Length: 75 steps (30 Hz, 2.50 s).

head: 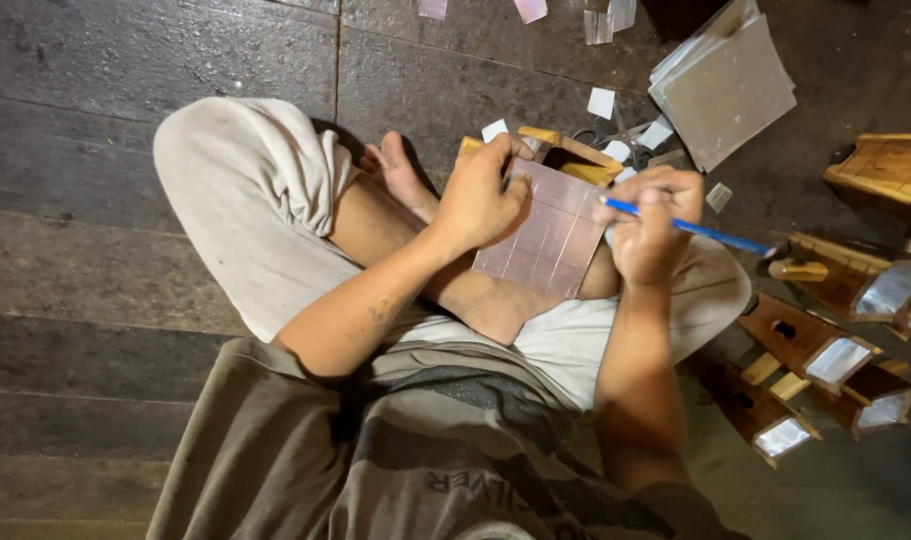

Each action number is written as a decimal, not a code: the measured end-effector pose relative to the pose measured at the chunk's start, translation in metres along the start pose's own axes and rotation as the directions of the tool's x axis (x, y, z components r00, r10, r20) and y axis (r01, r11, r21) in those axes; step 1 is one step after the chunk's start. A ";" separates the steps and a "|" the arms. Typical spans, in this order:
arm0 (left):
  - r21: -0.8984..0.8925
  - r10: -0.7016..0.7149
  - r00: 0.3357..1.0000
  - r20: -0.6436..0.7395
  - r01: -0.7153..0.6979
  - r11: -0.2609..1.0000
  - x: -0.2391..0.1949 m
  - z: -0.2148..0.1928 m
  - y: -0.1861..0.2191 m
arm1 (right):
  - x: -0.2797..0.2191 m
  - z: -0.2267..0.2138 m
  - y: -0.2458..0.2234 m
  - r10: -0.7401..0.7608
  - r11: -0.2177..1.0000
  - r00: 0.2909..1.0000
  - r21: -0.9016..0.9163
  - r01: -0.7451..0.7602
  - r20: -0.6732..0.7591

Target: Marking and cutting thin sheets of material using a pencil and scissors to fit into wooden lantern frames while sitting on the floor.

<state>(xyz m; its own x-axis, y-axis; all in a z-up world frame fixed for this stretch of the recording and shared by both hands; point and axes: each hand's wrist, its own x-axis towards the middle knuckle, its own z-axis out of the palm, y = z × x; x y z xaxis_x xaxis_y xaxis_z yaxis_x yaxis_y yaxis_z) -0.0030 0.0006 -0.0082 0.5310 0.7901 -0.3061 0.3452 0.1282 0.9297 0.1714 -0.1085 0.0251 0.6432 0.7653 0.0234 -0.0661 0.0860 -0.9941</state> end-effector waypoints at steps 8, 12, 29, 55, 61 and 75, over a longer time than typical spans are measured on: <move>-0.004 0.021 1.000 -0.001 -0.021 1.000 0.001 -0.001 0.000 | 0.012 0.025 0.001 -0.204 0.891 0.900 -0.307 0.333 0.385; -0.019 0.029 1.000 0.000 -0.029 0.999 0.002 -0.003 0.004 | 0.011 0.024 0.007 -0.194 0.866 0.904 -0.367 0.341 0.382; -0.051 0.015 1.000 0.020 -0.014 0.999 0.002 -0.005 0.008 | 0.013 0.032 -0.004 -0.168 0.849 0.899 -0.404 0.340 0.405; -0.037 0.019 0.999 0.027 -0.018 0.999 0.003 -0.004 0.005 | 0.011 0.024 0.006 -0.186 0.876 0.903 -0.352 0.331 0.388; -0.001 0.010 1.000 0.020 -0.010 1.000 0.004 -0.002 0.000 | -0.004 -0.004 0.004 -0.164 0.962 0.961 -0.180 0.206 0.221; 0.053 0.014 1.000 -0.026 -0.012 0.999 0.002 -0.001 -0.002 | -0.013 -0.054 0.028 -0.160 0.880 0.973 -0.423 0.217 0.166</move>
<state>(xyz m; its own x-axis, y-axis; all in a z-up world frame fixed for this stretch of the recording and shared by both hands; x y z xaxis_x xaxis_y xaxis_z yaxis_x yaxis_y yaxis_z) -0.0038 0.0021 -0.0105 0.5153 0.8071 -0.2881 0.3791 0.0867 0.9213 0.2028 -0.1506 -0.0086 0.5096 0.8370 0.1993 0.4040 -0.0282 -0.9143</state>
